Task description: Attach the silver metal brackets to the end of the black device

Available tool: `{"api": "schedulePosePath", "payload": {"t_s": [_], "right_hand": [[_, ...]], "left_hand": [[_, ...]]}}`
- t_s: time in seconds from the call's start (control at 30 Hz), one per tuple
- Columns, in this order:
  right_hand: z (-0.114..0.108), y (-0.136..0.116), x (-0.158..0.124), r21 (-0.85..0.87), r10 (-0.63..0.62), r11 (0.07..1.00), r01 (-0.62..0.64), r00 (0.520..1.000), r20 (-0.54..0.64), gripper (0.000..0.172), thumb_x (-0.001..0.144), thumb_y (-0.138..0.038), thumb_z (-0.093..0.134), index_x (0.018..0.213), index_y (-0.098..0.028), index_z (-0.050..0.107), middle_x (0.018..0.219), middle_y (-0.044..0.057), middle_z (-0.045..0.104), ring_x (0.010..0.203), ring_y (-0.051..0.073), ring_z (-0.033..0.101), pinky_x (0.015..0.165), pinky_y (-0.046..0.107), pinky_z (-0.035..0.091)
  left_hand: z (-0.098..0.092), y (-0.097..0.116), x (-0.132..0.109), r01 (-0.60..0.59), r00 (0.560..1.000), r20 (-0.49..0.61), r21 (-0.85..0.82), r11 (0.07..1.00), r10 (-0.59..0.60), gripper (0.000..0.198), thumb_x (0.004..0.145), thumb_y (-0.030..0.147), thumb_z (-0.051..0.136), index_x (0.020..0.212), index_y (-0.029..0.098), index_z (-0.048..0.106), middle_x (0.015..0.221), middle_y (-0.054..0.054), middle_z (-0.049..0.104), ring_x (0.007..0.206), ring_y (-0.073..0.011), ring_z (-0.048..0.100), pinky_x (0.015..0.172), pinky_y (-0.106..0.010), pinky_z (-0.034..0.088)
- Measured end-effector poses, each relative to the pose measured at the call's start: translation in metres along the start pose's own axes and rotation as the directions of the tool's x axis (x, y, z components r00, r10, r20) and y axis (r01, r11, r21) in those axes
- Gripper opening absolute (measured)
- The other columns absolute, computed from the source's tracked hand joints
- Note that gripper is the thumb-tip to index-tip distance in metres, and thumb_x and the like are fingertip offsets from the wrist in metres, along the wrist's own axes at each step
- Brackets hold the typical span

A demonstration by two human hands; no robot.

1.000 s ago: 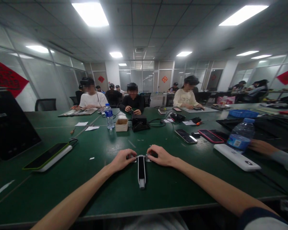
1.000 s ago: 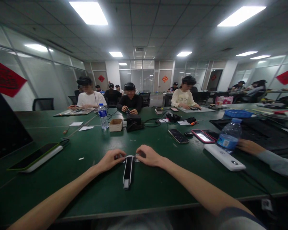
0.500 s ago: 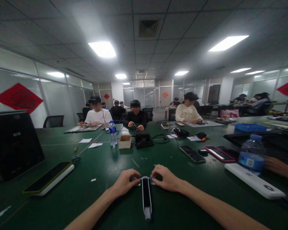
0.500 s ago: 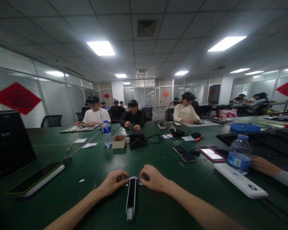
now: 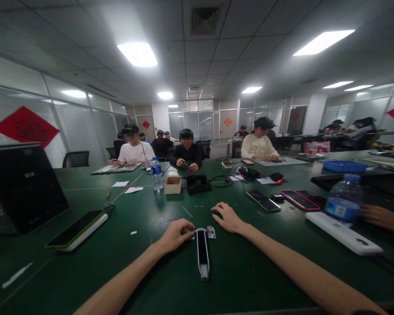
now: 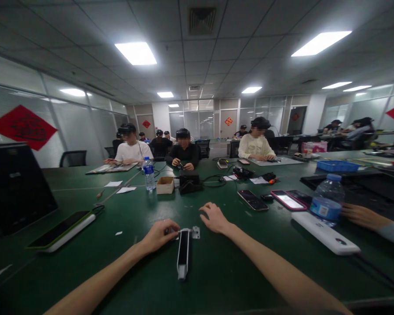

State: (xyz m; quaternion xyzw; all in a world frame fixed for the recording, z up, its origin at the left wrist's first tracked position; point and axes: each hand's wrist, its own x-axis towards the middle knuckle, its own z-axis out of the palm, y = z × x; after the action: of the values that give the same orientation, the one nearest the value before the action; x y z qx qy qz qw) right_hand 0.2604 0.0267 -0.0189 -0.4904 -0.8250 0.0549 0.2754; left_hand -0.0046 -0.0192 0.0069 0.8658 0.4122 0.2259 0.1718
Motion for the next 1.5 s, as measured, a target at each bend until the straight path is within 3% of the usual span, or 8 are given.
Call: {"api": "schedulePosePath", "payload": {"t_s": [0.37,0.63,0.8,1.0,1.13,1.23,1.37,1.5], "right_hand": [[0.002,0.003,-0.001,0.019,-0.007,1.000,0.006,0.999,0.043,0.015,0.088,-0.025,0.053,0.089,-0.016,0.065,0.094,0.008,0.061,0.090,0.020,0.055,0.081,0.034,0.046],[-0.011,-0.046,-0.016,0.192,-0.132,0.970,0.147,0.988,-0.086,0.014,0.092,-0.020,0.043,0.085,-0.016,0.055,0.086,0.006,0.056,0.081,0.017,0.052,0.076,0.033,0.043],[-0.009,-0.072,-0.024,0.290,-0.255,0.918,0.272,0.962,-0.096,0.020,0.097,-0.025,0.039,0.085,-0.018,0.053,0.085,0.005,0.054,0.081,0.017,0.050,0.075,0.031,0.043],[0.001,-0.075,-0.026,0.331,-0.283,0.892,0.308,0.951,-0.121,0.025,0.098,-0.030,0.038,0.084,-0.017,0.055,0.083,0.005,0.055,0.080,0.017,0.051,0.073,0.031,0.043],[-0.001,-0.075,-0.026,0.299,-0.307,0.898,0.323,0.947,-0.098,0.029,0.099,-0.031,0.036,0.086,-0.017,0.058,0.086,0.006,0.057,0.083,0.017,0.053,0.076,0.031,0.044],[-0.008,-0.072,-0.026,0.206,-0.337,0.916,0.344,0.939,-0.071,0.027,0.099,-0.028,0.037,0.092,-0.016,0.060,0.091,0.007,0.060,0.087,0.018,0.053,0.078,0.032,0.044],[-0.018,-0.054,-0.027,0.071,-0.337,0.939,0.338,0.941,-0.022,0.020,0.096,-0.025,0.043,0.096,-0.016,0.061,0.096,0.008,0.061,0.089,0.018,0.053,0.079,0.034,0.043],[-0.022,-0.034,-0.028,0.045,-0.284,0.958,0.282,0.957,0.054,0.016,0.093,-0.027,0.049,0.094,-0.016,0.062,0.095,0.008,0.061,0.088,0.019,0.054,0.079,0.035,0.044]], "left_hand": [[-0.002,0.005,0.001,-0.032,0.999,-0.015,0.041,0.999,0.033,0.020,0.083,0.025,0.059,0.099,0.016,0.066,0.088,-0.003,0.065,0.069,-0.0149,0.057,0.067,-0.026,0.046],[0.006,0.002,0.003,-0.131,0.959,-0.244,0.079,0.988,0.147,0.021,0.086,0.016,0.053,0.104,0.017,0.063,0.086,-0.002,0.064,0.070,-0.0137,0.058,0.071,-0.026,0.048],[0.017,0.009,0.001,-0.258,0.922,-0.284,0.055,0.965,0.262,0.018,0.089,0.019,0.053,0.106,0.020,0.061,0.091,-0.002,0.062,0.072,-0.0127,0.058,0.069,-0.024,0.049],[0.020,0.019,-0.001,-0.302,0.903,-0.319,0.001,0.953,0.287,0.011,0.091,0.021,0.054,0.097,0.018,0.063,0.088,-0.003,0.063,0.078,-0.0142,0.059,0.071,-0.024,0.049],[0.015,0.017,-0.002,-0.248,0.929,-0.278,0.018,0.969,0.243,0.011,0.090,0.021,0.055,0.095,0.018,0.064,0.085,-0.002,0.063,0.072,-0.0128,0.057,0.067,-0.023,0.048],[0.002,0.013,-0.004,-0.223,0.961,-0.148,0.093,0.970,0.235,0.012,0.086,0.018,0.056,0.096,0.018,0.063,0.086,-0.002,0.063,0.070,-0.0120,0.057,0.069,-0.023,0.047],[-0.020,0.003,-0.006,-0.098,0.995,-0.013,0.159,0.982,0.102,0.012,0.085,0.018,0.056,0.095,0.017,0.061,0.085,-0.001,0.064,0.070,-0.0129,0.059,0.067,-0.023,0.045],[-0.019,-0.007,-0.003,-0.038,0.999,0.038,0.125,0.991,0.033,0.010,0.084,0.021,0.058,0.093,0.018,0.062,0.081,0.000,0.064,0.070,-0.0133,0.059,0.064,-0.022,0.043]]}}
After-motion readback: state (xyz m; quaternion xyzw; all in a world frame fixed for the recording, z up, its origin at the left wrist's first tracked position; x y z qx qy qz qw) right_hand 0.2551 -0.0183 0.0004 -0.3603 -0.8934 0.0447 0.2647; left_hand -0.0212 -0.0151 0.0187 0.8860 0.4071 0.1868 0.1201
